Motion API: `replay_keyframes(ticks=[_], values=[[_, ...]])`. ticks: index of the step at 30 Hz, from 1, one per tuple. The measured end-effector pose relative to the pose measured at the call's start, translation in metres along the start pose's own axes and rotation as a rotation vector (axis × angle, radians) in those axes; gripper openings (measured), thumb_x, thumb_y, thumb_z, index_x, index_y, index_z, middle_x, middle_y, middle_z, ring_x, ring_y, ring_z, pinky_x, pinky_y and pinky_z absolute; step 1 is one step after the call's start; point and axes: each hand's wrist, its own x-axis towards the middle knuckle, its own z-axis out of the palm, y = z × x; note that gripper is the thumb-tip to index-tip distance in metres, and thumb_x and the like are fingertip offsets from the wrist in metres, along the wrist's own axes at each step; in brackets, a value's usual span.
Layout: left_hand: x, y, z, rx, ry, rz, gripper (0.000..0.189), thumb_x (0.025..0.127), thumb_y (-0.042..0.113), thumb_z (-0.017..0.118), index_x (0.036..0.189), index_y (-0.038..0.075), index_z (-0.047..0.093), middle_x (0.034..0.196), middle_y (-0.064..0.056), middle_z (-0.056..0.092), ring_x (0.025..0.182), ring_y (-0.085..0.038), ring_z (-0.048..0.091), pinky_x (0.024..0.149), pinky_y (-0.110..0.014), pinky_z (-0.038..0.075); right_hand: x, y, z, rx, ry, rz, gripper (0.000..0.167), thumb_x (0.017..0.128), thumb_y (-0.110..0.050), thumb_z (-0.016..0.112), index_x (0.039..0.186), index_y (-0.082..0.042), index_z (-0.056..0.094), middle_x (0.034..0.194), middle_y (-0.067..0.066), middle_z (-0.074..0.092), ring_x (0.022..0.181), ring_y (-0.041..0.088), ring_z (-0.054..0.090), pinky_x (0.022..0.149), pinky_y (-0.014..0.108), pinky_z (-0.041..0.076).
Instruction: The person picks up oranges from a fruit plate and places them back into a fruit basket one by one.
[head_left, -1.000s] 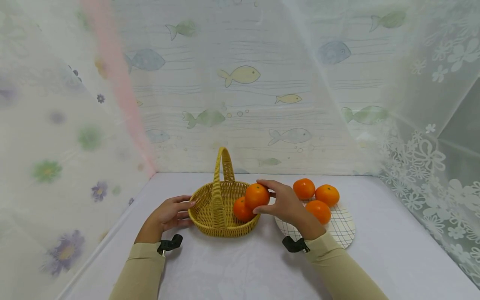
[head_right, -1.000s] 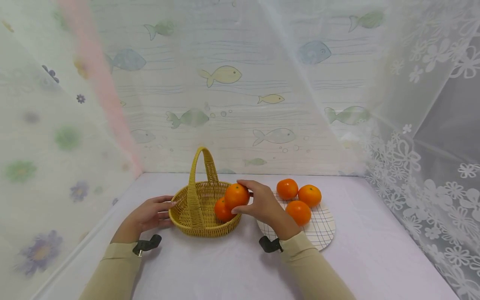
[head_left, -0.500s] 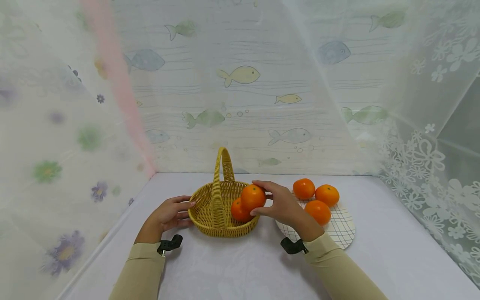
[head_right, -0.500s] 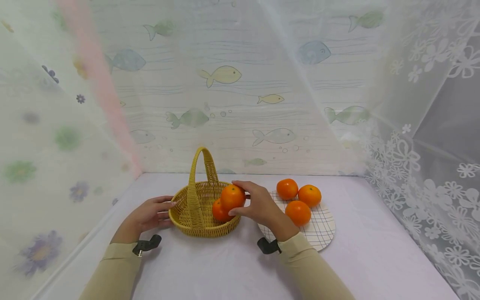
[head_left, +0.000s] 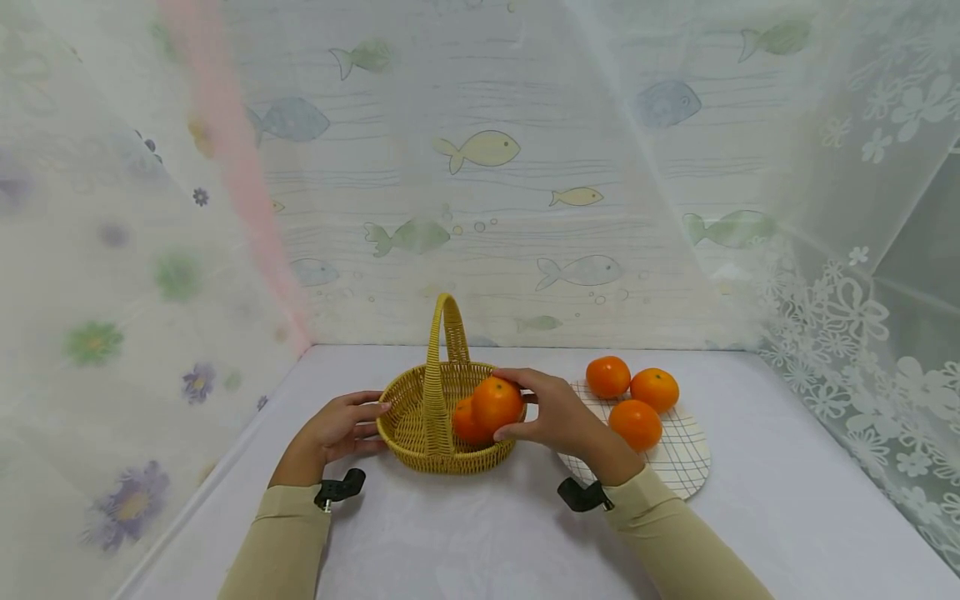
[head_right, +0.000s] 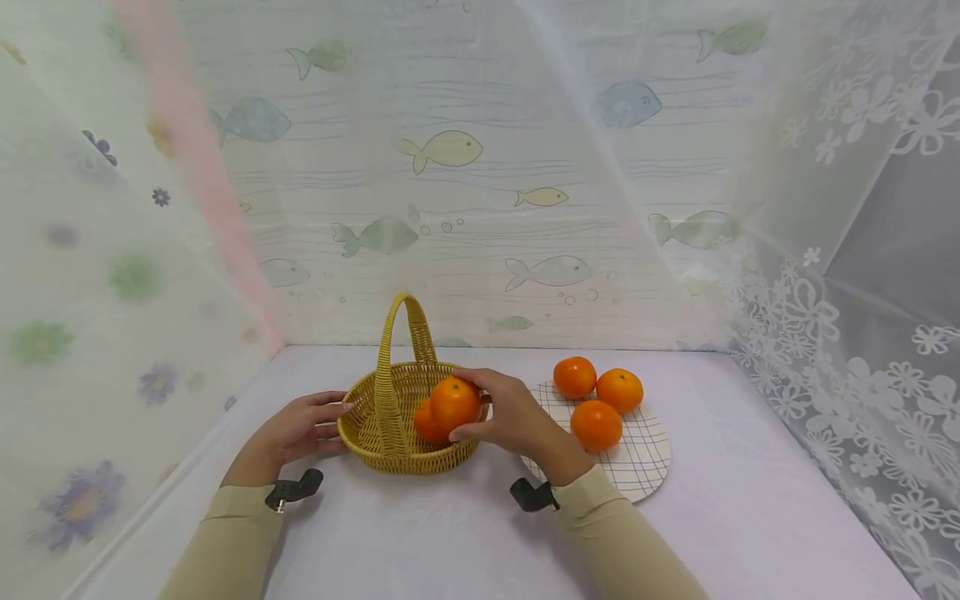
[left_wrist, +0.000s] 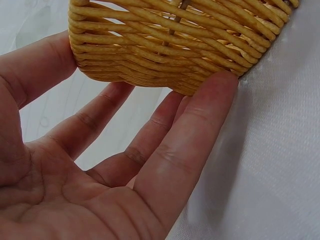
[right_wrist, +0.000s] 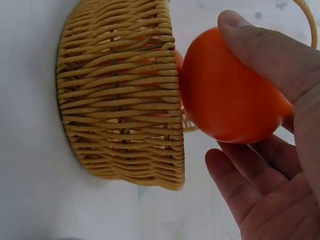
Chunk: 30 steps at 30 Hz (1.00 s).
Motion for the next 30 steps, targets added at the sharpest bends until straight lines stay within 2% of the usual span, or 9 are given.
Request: replay_keyframes(ticks=[7,16,20,25,30], values=[[0.0,0.0,0.0,0.004,-0.002,-0.003,0.066,0.101,0.027,0.069,0.156,0.006,0.039,0.139,-0.017,0.062,0.112,-0.027,0.071,0.092,-0.05,0.061,0.0,-0.001,0.005,-0.062,-0.029,-0.008,0.08,0.077,-0.036,0.092,0.146,-0.014,0.058,0.137,-0.006,0.064,0.117,0.012,0.063,0.102,0.033,0.057],[0.001,-0.001,0.0,-0.001,-0.003,-0.005,0.065,0.101,0.027,0.07,0.155,0.006,0.04,0.141,-0.018,0.061,0.113,-0.028,0.071,0.093,-0.051,0.061,0.0,0.001,0.012,-0.082,-0.018,-0.005,0.072,0.08,-0.035,0.091,0.143,-0.02,0.059,0.135,-0.009,0.063,0.116,0.009,0.061,0.1,0.03,0.057],[0.0,-0.001,0.0,0.0,0.001,-0.007,0.066,0.101,0.027,0.069,0.155,0.006,0.04,0.142,-0.019,0.06,0.114,-0.028,0.07,0.093,-0.051,0.061,0.0,0.0,0.014,-0.109,-0.02,0.0,0.071,0.082,-0.034,0.09,0.143,-0.02,0.058,0.136,-0.008,0.062,0.119,0.011,0.061,0.101,0.035,0.057],[-0.001,0.0,0.0,-0.001,0.005,-0.008,0.066,0.101,0.027,0.07,0.156,0.006,0.04,0.143,-0.02,0.058,0.115,-0.029,0.07,0.093,-0.051,0.061,0.0,-0.001,0.016,-0.132,-0.023,0.022,0.069,0.083,-0.035,0.089,0.142,-0.022,0.056,0.136,-0.009,0.061,0.122,0.01,0.059,0.104,0.035,0.055],[-0.001,0.001,0.0,0.002,0.014,-0.018,0.067,0.1,0.029,0.071,0.156,0.007,0.04,0.145,-0.019,0.058,0.112,-0.027,0.071,0.094,-0.051,0.061,0.0,0.001,0.019,-0.143,-0.02,0.01,0.068,0.083,-0.037,0.089,0.141,-0.018,0.057,0.137,-0.005,0.063,0.122,0.013,0.061,0.105,0.038,0.055]])
